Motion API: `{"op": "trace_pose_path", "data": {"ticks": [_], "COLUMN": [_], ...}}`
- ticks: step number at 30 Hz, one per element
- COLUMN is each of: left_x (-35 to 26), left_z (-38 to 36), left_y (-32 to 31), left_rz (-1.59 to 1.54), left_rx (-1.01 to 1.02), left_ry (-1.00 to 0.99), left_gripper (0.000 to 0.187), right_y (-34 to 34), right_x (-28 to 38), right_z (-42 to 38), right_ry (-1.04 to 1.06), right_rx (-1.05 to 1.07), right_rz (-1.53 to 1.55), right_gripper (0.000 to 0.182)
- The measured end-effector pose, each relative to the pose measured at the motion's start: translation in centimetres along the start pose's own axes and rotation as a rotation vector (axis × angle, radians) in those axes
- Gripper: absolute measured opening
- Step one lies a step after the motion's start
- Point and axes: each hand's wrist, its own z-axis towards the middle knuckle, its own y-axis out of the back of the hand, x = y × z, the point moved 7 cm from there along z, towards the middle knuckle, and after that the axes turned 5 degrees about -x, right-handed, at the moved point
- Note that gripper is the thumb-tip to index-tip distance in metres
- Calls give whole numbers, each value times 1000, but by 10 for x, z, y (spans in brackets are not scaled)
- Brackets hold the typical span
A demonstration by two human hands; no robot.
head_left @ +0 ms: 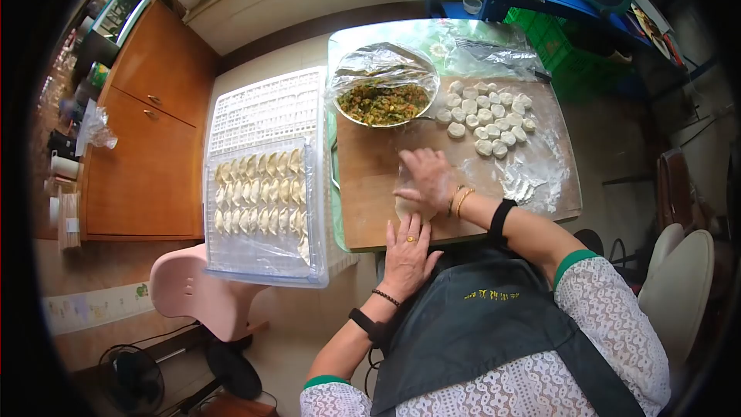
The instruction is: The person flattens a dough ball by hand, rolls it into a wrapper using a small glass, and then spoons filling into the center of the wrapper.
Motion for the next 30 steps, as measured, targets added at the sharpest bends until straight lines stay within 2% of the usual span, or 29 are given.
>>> {"op": "trace_pose_path", "data": {"ticks": [2,5,6,9,10,13,14,17,21,22,26,30], "left_x": [-3,-11,-16,-23,-20,-1,5,10,7,6,1,1], "left_z": [3,10,17,26,28,28,27,23,26,26,26,30], "left_y": [0,5,10,9,7,2,0,-5,1,2,4,3], "left_rz": [17,-69,-159,-274,-227,-90,-56,5,79,95,26,9], "left_rx": [-2,-54,-54,-29,-25,1,20,67,34,19,6,18], "left_ry": [-1,37,22,-43,-43,-33,-30,-35,-64,-67,10,-5], "left_gripper": [67,67,67,66,65,63,63,65,66,65,61,60], "right_y": [-7,0,12,36,35,33,25,16,17,13,27,16], "right_x": [-27,-52,-50,-34,-29,-10,-3,-11,-52,-62,-49,5], "right_z": [16,14,9,-9,-18,-38,-46,-42,-19,-17,-22,-29], "right_ry": [-138,-231,-195,-53,16,29,120,-34,-162,-230,-126,79], "right_rx": [41,-163,-219,-177,-211,-56,-90,1,-155,-101,-256,12], "right_rz": [9,96,177,268,266,161,2,20,5,22,191,66], "right_gripper": [62,65,66,70,72,71,71,74,76,76,76,74]}}
